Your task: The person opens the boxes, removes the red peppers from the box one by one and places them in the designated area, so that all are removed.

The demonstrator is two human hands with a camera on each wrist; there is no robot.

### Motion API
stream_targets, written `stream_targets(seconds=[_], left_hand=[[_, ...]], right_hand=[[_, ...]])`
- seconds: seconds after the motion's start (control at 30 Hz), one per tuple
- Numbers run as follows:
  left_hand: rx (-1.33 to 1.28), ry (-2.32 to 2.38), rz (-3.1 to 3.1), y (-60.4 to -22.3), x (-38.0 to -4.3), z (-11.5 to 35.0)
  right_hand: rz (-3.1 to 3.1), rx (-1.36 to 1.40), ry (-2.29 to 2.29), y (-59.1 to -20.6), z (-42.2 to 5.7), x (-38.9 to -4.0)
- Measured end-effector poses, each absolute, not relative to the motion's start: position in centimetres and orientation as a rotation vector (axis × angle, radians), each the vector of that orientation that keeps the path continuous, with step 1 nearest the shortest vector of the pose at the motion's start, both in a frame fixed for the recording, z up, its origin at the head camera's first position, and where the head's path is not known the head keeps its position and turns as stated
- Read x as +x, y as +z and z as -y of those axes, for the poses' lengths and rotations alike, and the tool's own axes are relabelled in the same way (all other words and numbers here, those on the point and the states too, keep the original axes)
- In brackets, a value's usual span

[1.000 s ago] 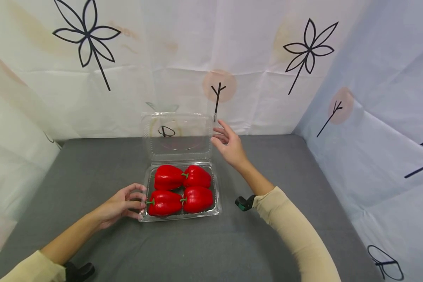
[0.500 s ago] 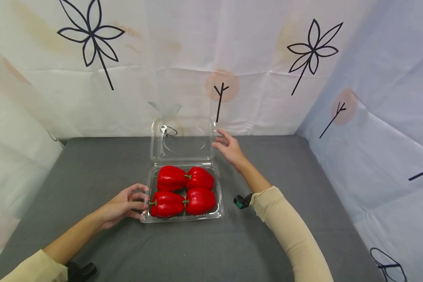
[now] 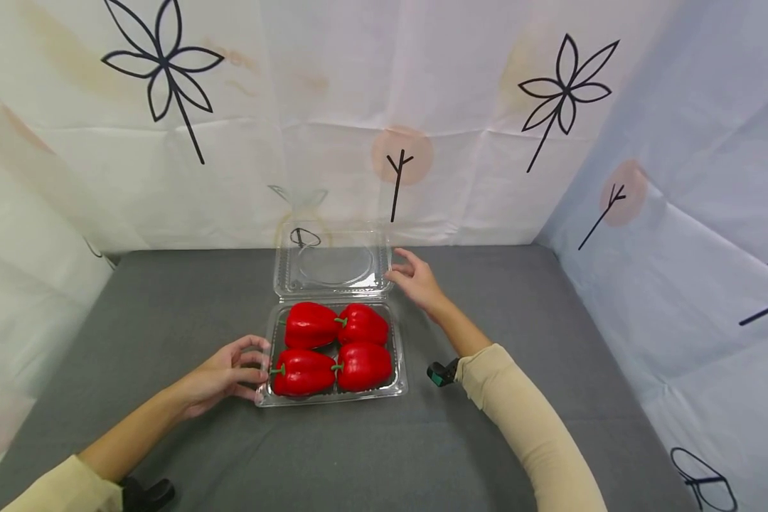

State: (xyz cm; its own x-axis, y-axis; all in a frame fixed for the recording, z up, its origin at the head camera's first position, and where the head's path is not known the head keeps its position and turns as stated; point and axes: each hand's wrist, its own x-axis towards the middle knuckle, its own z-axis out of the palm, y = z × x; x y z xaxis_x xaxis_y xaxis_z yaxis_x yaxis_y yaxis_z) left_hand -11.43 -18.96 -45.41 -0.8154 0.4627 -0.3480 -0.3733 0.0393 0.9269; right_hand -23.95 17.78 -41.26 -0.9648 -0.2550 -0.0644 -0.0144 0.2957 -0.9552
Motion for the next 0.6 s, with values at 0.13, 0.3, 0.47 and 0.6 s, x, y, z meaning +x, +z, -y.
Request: stream_targets(seconds=[0.13, 0.3, 0.47, 0.6], left_hand=[[0.099, 1.835, -1.733, -45.4, -11.4, 18.9], [0.101, 1.834, -1.727, -45.3, -11.4, 19.0], [0.108, 1.835, -1.723, -45.3, -11.4, 19.0], [0.105, 1.835, -1.721, -45.3, -11.4, 19.0]], right_hand=[[-2.367, -0.262, -1.712, -41.4, -18.0, -23.8], [-2.385, -0.341, -1.689, -41.5, -18.6, -23.4], [-2.457, -0.509, -1.600, -41.1, -19.2, -22.6], [-2.448, -0.686, -1.545, -40.3, -19.4, -21.2]])
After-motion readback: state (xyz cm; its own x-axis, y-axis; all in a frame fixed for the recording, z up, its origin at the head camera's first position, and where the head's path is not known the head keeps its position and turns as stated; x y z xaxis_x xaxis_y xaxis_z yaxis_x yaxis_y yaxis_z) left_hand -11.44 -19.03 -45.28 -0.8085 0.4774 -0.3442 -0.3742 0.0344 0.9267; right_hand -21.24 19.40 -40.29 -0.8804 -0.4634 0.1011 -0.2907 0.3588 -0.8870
